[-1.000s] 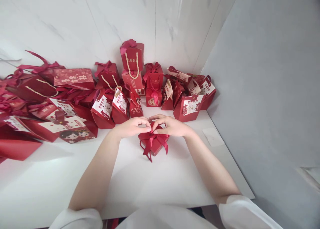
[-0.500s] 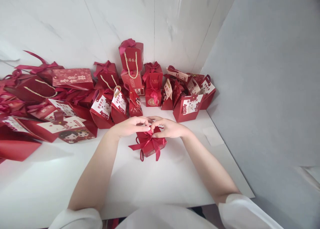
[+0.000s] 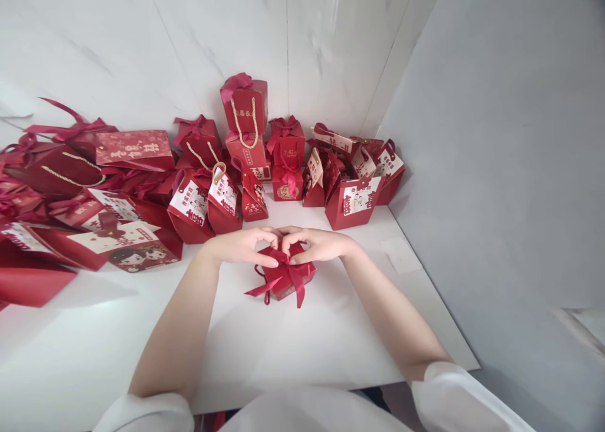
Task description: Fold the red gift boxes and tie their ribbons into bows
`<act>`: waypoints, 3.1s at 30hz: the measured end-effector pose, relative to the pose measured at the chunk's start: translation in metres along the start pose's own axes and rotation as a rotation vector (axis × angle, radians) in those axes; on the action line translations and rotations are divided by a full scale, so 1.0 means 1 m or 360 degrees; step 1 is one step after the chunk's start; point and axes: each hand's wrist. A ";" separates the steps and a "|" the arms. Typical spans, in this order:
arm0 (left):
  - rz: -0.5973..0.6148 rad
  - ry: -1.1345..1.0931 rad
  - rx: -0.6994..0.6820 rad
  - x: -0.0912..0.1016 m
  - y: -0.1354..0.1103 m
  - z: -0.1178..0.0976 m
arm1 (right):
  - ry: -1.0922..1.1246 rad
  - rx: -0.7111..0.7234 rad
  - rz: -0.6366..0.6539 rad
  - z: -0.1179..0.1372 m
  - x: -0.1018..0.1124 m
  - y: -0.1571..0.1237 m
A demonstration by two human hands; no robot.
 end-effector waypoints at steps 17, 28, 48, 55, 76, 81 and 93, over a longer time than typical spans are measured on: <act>-0.0235 0.0011 0.0033 -0.022 0.014 -0.022 | -0.0439 -0.0472 -0.0236 0.049 0.005 -0.038; -0.0226 0.0022 0.0060 -0.021 0.016 -0.011 | -0.0537 -0.0434 -0.0087 0.041 0.000 -0.028; -0.0170 -0.0083 0.0028 -0.029 0.020 -0.032 | -0.0613 0.0143 -0.0387 -0.001 0.008 -0.008; -0.0096 -0.0091 -0.0087 -0.024 0.020 -0.020 | -0.0539 -0.0133 -0.0405 0.007 0.006 -0.017; -0.0263 0.0096 0.0484 -0.005 -0.012 -0.027 | -0.0474 -0.0832 -0.0243 0.039 0.005 -0.031; -0.0134 0.0093 0.0394 -0.003 -0.014 -0.025 | -0.0412 -0.0635 -0.0180 0.041 0.007 -0.032; 0.0087 -0.0178 0.0177 -0.002 -0.003 0.002 | -0.0491 -0.0672 -0.0156 0.026 0.010 -0.029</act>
Point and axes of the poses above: each hand's wrist, its own y-axis towards the middle knuckle, its own x-axis out of the back of the hand, z = x × y, and after that the axes turned 9 degrees about y, right-handed
